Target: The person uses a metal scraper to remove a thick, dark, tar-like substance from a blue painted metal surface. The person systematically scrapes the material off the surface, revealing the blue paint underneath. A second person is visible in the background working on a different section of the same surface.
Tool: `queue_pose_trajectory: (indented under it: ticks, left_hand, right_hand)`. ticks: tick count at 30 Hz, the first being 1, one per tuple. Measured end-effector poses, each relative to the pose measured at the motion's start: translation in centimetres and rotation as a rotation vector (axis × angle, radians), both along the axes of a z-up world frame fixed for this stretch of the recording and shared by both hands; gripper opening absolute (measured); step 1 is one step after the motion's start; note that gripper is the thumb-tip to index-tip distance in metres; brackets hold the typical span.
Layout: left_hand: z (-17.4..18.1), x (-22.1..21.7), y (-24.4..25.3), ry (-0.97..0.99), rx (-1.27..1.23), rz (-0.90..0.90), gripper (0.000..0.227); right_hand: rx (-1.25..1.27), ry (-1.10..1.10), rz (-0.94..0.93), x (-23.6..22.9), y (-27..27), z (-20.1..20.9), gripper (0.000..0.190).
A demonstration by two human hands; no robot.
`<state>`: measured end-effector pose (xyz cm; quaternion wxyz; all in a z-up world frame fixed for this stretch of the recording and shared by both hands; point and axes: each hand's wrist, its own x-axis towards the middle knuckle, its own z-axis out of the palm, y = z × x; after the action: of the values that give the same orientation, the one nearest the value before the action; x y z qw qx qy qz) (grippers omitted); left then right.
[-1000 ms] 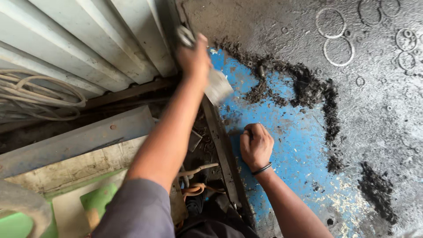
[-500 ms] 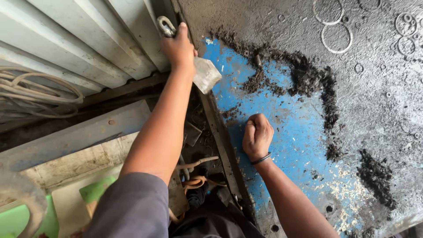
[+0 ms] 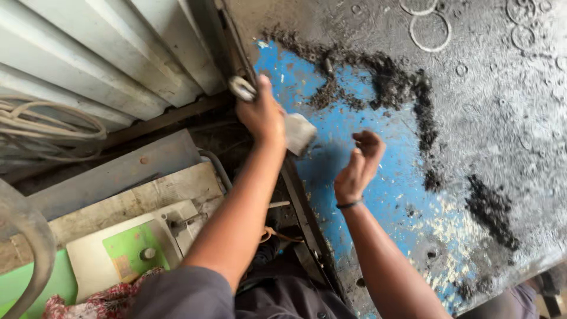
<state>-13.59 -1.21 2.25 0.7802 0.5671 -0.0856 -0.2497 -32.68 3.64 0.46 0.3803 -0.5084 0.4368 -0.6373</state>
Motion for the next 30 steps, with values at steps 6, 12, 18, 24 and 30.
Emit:
queue_pose_trajectory:
  ticks: [6, 12, 18, 24, 30]
  left_hand:
    - [0.7, -9.6, -0.5, -0.125, 0.134, -0.047, 0.028]
    - [2.1, 2.9, -0.3, -0.154, 0.131, -0.022, 0.041]
    - [-0.3, 0.4, -0.9, -0.692, -0.013, 0.011, 0.041]
    - [-0.7, 1.1, -3.9, -0.127, 0.093, -0.267, 0.034]
    - [-3.1, 0.4, -3.4, -0.371, 0.047, -0.204, 0.033]
  right_hand:
    - [-0.019, -0.05, -0.165, -5.2, 1.1, 2.3, 0.04]
    - [0.022, -0.032, -0.114, -5.3, 4.1, 1.1, 0.038]
    - [0.091, 0.021, -0.113, -4.7, 5.2, 0.6, 0.034]
    - [0.111, 0.145, -0.087, -3.4, 5.5, 0.6, 0.034]
    - [0.149, 0.394, -0.035, -3.1, 7.4, 1.9, 0.03]
